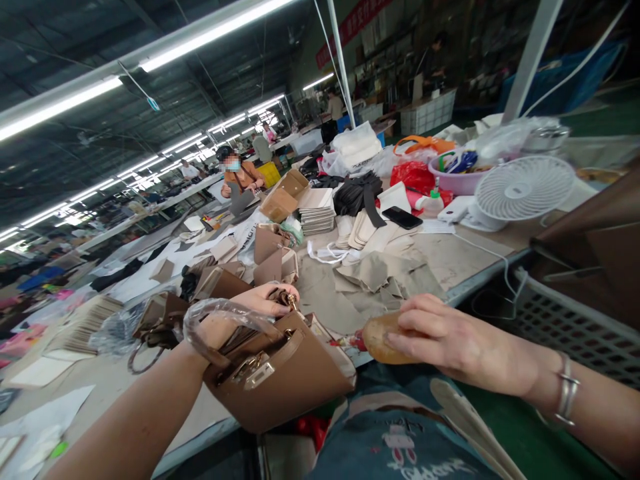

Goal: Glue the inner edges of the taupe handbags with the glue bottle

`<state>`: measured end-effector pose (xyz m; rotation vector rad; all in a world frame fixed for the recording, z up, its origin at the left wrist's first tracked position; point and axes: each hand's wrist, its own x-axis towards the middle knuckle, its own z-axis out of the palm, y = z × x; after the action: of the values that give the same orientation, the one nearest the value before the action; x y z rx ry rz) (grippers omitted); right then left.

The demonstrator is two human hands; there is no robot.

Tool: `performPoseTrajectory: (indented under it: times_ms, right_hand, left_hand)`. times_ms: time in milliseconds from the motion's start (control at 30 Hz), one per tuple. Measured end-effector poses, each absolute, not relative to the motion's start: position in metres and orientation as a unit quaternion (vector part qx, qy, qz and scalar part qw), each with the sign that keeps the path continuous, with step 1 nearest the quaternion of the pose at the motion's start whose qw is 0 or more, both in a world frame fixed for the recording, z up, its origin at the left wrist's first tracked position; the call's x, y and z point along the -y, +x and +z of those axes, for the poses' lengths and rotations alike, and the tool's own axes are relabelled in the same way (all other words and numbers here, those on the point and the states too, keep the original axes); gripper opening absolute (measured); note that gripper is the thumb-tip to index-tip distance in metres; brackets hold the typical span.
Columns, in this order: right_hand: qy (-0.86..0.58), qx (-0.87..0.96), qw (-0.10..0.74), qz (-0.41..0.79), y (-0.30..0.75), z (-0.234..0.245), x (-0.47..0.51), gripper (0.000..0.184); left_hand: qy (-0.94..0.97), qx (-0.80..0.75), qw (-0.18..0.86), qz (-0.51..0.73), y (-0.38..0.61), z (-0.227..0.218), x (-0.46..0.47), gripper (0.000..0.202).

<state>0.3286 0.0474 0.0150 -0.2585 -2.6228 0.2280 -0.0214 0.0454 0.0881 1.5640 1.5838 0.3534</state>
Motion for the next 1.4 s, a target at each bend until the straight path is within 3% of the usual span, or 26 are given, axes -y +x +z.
performPoseTrajectory:
  times_ms: [233, 367, 600, 667, 833, 1067, 1400]
  right_hand:
    - [-0.090, 0.969, 0.217, 0.080, 0.327, 0.013, -0.049, 0.025]
    - [-0.094, 0.969, 0.204, 0.104, 0.330, 0.007, -0.043, 0.026]
    - [-0.093, 0.952, 0.285, 0.064, 0.326, 0.011, -0.048, 0.028]
    - [-0.093, 0.950, 0.294, 0.058, 0.324, 0.013, -0.051, 0.029]
    - [-0.109, 0.960, 0.242, 0.090, 0.320, 0.004, -0.049, 0.032]
    - [-0.130, 0.961, 0.207, 0.133, 0.318, -0.027, -0.045, 0.030]
    - [-0.158, 0.936, 0.301, 0.088, 0.299, -0.077, -0.063, 0.032]
  left_hand:
    - [0.638, -0.592, 0.481, 0.108, -0.019, 0.097, -0.050, 0.024]
    - [0.637, -0.543, 0.540, 0.091, -0.025, 0.095, -0.057, 0.033]
    - [0.693, -0.581, 0.420, 0.080, -0.024, 0.089, -0.057, 0.025]
    - [0.693, -0.574, 0.431, 0.070, -0.022, 0.089, -0.057, 0.027]
    - [0.690, -0.531, 0.489, 0.044, -0.021, 0.093, -0.059, 0.029]
    - [0.718, -0.519, 0.464, 0.018, -0.029, 0.083, -0.068, 0.030]
    - [0.792, -0.500, 0.344, -0.073, -0.035, 0.042, -0.077, 0.025]
